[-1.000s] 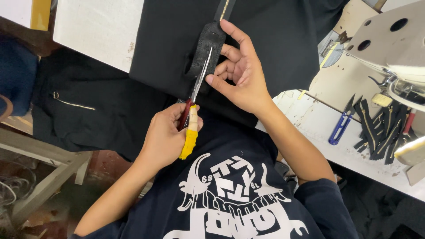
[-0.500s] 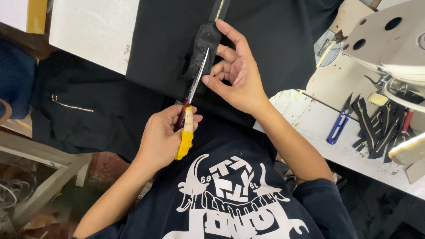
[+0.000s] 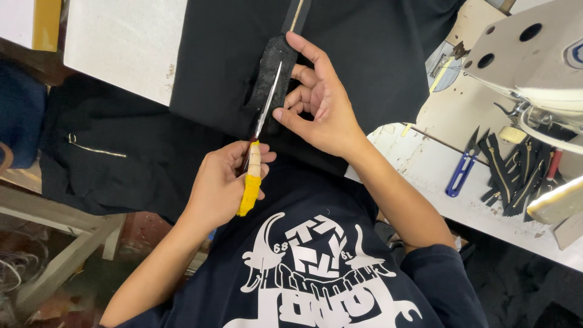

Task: Trimming excess zipper tape and threads from a black garment using scissors and snips at a workstation.

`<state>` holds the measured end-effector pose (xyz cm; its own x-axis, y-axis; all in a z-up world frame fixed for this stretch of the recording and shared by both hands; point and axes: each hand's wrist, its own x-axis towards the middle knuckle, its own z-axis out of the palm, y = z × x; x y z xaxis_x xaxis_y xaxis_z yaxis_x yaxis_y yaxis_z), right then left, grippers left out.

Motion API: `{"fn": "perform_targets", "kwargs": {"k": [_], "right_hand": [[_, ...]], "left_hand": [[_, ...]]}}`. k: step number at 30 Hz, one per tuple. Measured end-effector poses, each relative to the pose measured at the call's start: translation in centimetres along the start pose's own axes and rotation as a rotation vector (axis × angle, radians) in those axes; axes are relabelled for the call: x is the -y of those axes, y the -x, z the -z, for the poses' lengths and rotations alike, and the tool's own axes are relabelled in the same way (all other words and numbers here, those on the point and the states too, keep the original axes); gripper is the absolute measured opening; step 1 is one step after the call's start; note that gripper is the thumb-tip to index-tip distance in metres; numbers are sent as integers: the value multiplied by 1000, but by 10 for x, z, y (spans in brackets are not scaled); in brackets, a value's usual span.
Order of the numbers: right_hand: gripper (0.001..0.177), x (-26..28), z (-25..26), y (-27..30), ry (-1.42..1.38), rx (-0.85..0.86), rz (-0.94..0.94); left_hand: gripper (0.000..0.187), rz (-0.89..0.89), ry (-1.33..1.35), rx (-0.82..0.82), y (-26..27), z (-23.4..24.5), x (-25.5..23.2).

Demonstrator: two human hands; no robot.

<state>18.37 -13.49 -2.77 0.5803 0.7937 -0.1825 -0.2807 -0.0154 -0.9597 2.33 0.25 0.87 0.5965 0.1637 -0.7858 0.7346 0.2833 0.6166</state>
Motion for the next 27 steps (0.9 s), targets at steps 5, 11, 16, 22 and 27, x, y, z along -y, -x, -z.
{"fn": "perform_targets", "kwargs": {"k": [5,11,16,22,27], "right_hand": [[88,0,1,0,9,8,10],[80,0,1,0,0,4,29],[71,-23,-1,-1,-68,-76,69],[39,-30,-5,3,292,-225,166],[31,-40,-7,2,425,-164,422]], "left_hand": [[34,35,-22,-27,3,2,-8],[36,56,-550,-31,31,23,-39],[41,-389,-990,6,69,17,-56],[47,-1117,-1188,156,34,-103,-70],[54,-962,-987,245,-33,-229,-45]]}}
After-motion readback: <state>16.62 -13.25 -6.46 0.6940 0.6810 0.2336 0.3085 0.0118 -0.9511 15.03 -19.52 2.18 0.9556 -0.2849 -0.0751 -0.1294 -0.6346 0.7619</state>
